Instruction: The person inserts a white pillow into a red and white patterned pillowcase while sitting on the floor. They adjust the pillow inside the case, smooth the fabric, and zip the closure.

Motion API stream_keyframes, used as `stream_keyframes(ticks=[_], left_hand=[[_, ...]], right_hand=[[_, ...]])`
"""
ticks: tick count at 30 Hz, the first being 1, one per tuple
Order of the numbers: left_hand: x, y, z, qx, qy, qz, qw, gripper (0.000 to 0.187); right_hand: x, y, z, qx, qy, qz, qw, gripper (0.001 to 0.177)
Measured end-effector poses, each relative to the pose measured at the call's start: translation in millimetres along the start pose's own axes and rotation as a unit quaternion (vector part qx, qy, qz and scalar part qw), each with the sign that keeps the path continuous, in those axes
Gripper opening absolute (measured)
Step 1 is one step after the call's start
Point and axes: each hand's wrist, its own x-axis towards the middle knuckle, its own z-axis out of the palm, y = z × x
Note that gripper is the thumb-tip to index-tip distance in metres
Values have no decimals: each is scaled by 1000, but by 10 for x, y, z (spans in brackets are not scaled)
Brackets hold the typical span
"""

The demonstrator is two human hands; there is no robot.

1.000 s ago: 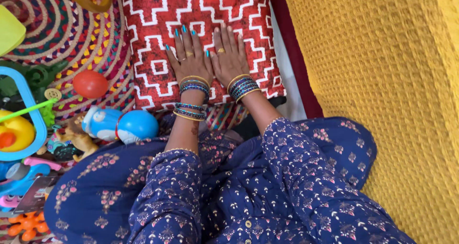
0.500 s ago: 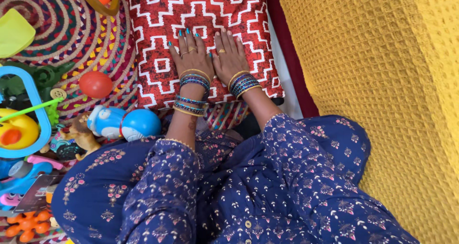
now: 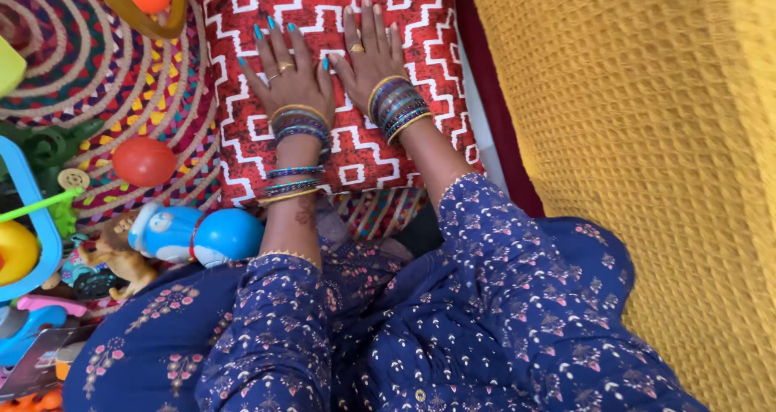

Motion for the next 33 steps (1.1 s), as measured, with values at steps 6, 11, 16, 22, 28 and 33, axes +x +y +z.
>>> stream_keyframes(ticks=[6, 11, 16, 22, 28, 33], left_hand=[[81, 24, 376, 74, -46, -22, 996, 67], [82, 28, 325, 69, -35, -12, 997, 66], [4, 48, 66, 14, -8, -6, 1000, 67], [71, 63, -182, -16, -2, -69, 998, 71], [147, 218, -92, -14, -27, 1, 1000, 72], [218, 229, 123, -5, -64, -17, 998, 71]], right_hand=[[109, 105, 346, 1, -39, 2, 999, 75], [136, 98, 373, -14, -41, 6, 999, 76], [25, 53, 134, 4, -26, 11, 1000, 76], [126, 242, -195, 20, -29, 74, 997, 84], [390, 825, -144, 82, -32, 141, 986, 92], [537, 995, 311, 90, -53, 139, 985, 91]])
